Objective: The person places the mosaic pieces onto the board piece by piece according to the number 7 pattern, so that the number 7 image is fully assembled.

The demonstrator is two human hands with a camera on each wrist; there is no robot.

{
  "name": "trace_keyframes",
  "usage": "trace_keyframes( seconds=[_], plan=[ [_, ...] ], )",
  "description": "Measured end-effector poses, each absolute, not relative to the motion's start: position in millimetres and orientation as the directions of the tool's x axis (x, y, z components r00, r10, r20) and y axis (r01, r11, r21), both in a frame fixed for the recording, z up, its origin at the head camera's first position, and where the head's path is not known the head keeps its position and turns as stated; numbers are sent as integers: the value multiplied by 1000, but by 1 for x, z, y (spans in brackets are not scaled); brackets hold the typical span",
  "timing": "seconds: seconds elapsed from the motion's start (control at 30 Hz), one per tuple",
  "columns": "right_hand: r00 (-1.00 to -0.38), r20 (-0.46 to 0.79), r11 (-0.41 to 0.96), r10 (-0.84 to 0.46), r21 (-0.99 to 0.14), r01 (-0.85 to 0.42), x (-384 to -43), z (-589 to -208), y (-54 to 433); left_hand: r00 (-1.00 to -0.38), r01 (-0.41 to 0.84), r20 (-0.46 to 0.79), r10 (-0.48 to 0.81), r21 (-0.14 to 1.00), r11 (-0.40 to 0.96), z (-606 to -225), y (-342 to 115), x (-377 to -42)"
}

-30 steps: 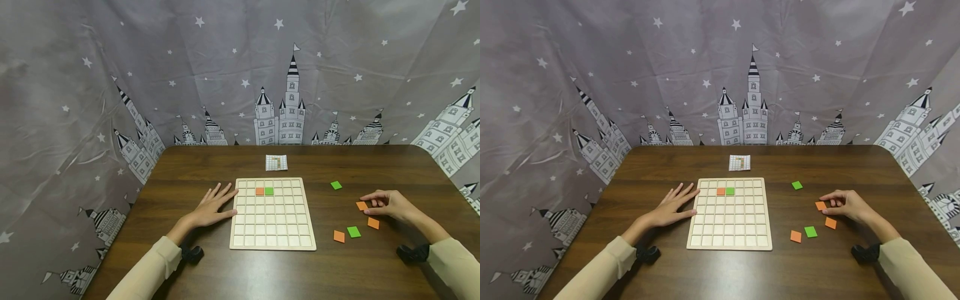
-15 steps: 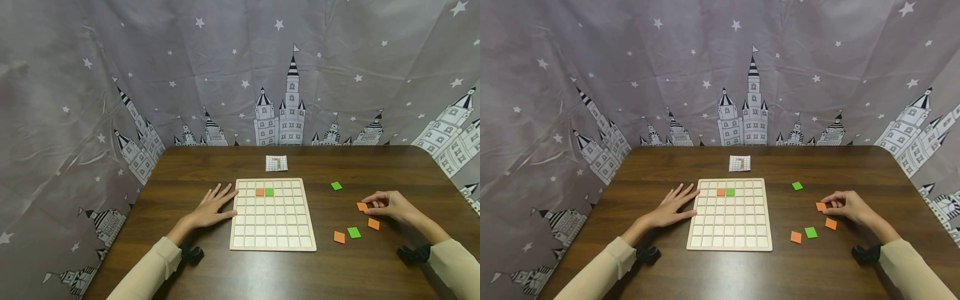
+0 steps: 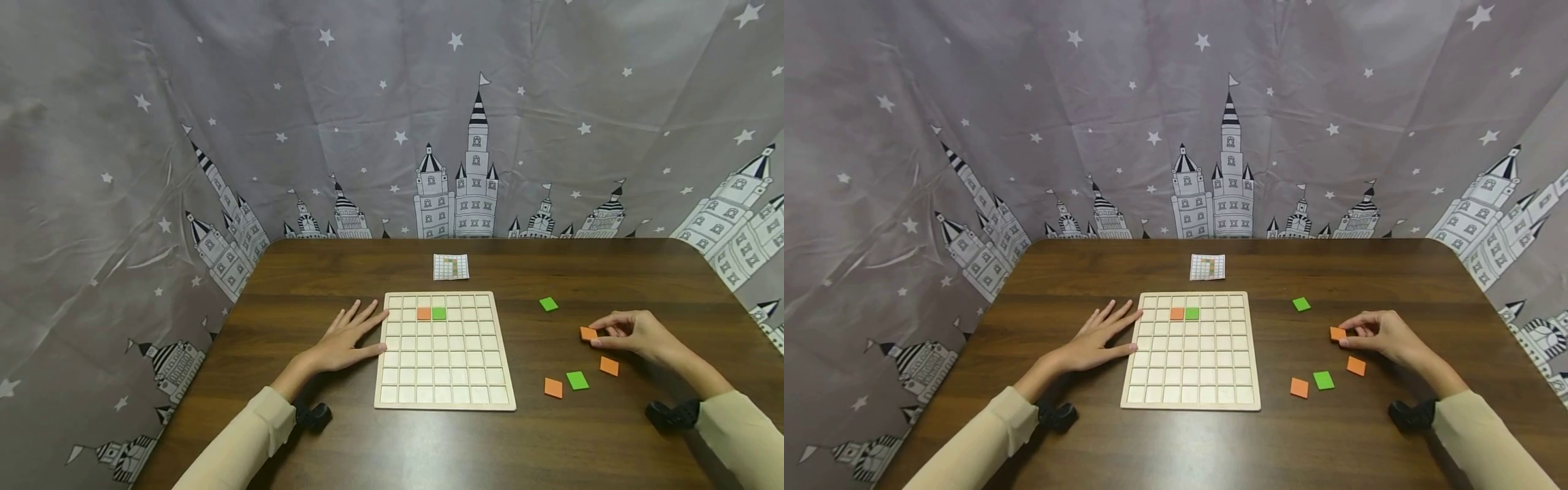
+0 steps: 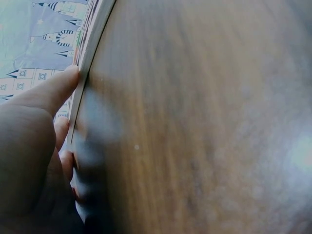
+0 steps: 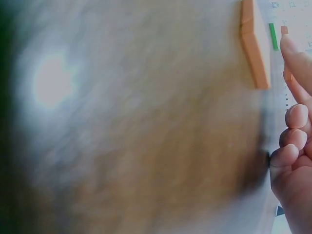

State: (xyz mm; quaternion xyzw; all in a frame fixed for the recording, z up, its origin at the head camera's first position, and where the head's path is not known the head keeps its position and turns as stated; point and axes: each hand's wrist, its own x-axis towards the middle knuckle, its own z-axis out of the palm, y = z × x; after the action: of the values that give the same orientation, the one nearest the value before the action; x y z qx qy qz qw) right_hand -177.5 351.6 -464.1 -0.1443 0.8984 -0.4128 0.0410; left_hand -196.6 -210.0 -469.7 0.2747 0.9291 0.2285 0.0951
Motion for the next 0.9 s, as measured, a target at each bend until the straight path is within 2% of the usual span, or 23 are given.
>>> trace_keyframes(
  seconds=[0.33,0.57,0.9],
  plan=[
    [-964,78,617,-253,-755,-223,-183,-446,335,-829,468,-50,557,483,740,-471,-210,-197],
    [-970,57,608,-238,-770,-195,-190,-434,318,-831,464,-55,554,483,743,-472,-211,-198],
    [-945,137,570,-295,-769,-290,-204,-427,289,-830,462,-60,554,485,743,-470,-211,-198]
  ],
)
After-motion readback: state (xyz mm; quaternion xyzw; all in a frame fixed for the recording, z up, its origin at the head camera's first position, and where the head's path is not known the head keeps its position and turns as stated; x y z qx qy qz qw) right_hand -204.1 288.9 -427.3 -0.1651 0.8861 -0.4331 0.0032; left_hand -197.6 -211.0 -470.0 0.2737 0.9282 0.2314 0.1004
